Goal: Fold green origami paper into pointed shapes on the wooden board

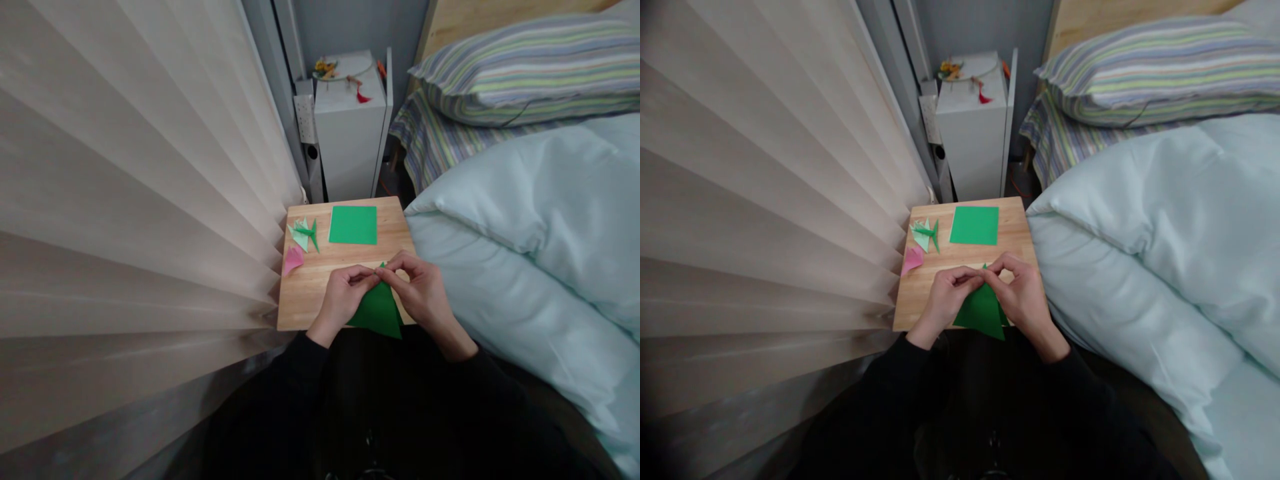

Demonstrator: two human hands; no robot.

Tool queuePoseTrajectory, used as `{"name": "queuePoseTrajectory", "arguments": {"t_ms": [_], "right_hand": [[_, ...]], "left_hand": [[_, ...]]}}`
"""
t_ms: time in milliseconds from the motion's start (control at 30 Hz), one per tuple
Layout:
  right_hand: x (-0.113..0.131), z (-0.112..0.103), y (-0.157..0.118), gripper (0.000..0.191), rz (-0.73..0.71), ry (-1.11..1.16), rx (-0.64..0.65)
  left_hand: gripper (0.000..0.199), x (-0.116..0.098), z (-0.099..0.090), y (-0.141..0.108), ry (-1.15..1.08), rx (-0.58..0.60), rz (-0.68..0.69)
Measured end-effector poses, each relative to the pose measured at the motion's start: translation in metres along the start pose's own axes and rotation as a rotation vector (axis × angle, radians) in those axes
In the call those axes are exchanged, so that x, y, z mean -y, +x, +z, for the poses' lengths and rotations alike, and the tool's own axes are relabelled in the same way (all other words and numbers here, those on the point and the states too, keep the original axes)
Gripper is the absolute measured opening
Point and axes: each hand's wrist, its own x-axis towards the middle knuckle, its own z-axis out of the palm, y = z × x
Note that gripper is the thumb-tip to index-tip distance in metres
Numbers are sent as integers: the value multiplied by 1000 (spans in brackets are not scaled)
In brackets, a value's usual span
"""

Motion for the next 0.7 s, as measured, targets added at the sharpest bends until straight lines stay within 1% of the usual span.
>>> {"name": "queuePoseTrajectory", "arguments": {"t_ms": [133,200,267,367,533,700], "right_hand": [[-5,1,2,21,32,43,-4],[-6,3,3,20,85,106,1],[-6,4,3,23,142,164,10],[-3,5,2,28,173,205,8],[-1,7,0,28,161,182,-40],[0,12,-2,31,205,211,-145]], "left_hand": [[20,0,-3,-1,40,-3,36],[22,-2,-4,-1,62,-11,45],[25,-3,-4,-2,72,-14,47],[29,-4,-2,-2,68,-3,44],[34,-4,3,-3,79,11,47],[35,-4,4,-3,136,29,50]]}}
